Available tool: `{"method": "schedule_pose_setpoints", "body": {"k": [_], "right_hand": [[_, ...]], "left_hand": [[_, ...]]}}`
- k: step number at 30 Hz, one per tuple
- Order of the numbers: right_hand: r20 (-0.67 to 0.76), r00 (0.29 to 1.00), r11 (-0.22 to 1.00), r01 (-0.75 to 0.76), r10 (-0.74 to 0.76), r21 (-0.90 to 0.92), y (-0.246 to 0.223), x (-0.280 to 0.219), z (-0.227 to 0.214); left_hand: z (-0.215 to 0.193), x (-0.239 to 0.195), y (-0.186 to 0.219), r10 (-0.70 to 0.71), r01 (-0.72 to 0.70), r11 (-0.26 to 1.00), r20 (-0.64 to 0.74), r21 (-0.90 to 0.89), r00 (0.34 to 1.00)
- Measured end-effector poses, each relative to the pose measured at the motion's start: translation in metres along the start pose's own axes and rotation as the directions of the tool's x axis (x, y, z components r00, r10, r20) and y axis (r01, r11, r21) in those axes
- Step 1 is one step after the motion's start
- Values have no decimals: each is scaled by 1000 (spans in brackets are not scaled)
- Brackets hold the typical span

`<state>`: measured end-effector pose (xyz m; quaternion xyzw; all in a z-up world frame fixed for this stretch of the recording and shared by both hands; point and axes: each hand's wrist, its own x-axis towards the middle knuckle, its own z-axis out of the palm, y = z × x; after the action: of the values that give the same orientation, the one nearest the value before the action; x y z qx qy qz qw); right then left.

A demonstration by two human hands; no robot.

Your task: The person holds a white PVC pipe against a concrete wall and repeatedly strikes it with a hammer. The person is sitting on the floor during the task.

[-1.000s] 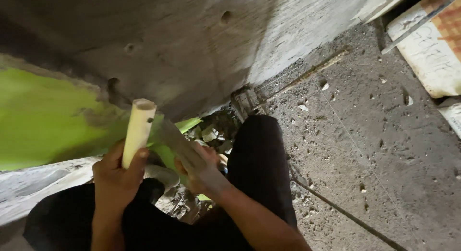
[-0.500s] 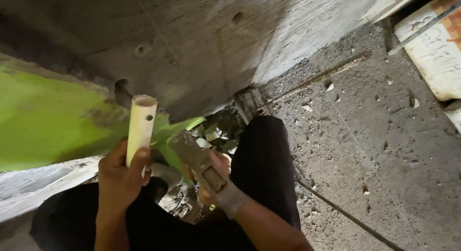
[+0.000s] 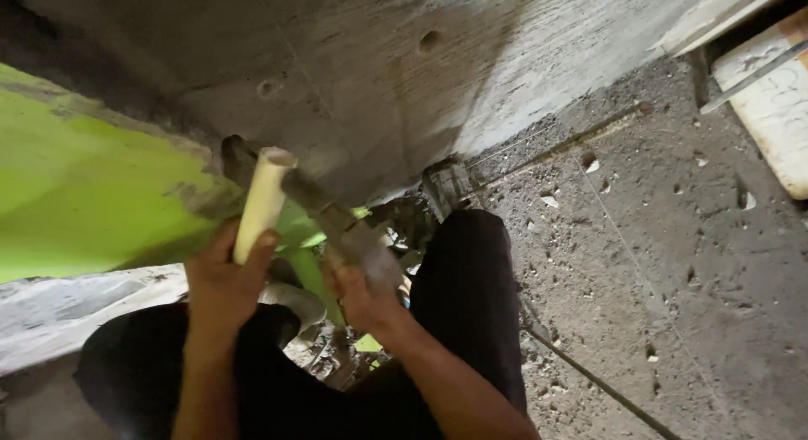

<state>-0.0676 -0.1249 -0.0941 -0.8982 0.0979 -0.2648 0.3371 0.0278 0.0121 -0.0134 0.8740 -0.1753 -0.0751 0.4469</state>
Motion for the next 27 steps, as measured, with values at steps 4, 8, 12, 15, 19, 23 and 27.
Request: {"method": "schedule_pose_setpoints", "body": {"k": [4, 8, 12, 15, 19, 23, 27], "right_hand": [[22, 995, 719, -88, 101, 690, 25, -23, 0], [77, 991, 501, -122, 110, 857, 43, -69, 50], [65, 989, 732, 52, -131, 679, 43, -60, 29], [79, 996, 931, 5, -37, 365, -1, -48, -22], [257, 883, 45, -298, 392, 954, 12, -67, 9], [-223, 974, 706, 141, 24, 694, 22, -67, 30], [-112, 982, 849, -73, 154, 524, -11, -26, -1]], "left_hand": [[17, -9, -17, 232, -186, 941, -135, 283, 963], [11, -9, -24, 100, -100, 995, -27, -7, 995], [11, -2, -47, 96, -100, 974, -25, -202, 995], [14, 0, -46, 62, -54, 930, 12, -364, 998], [23, 10, -61, 107, -101, 908, -7, -407, 994], [27, 16, -48, 149, -120, 863, 19, -491, 989], [31, 24, -81, 194, -177, 887, -4, -427, 981]]}}
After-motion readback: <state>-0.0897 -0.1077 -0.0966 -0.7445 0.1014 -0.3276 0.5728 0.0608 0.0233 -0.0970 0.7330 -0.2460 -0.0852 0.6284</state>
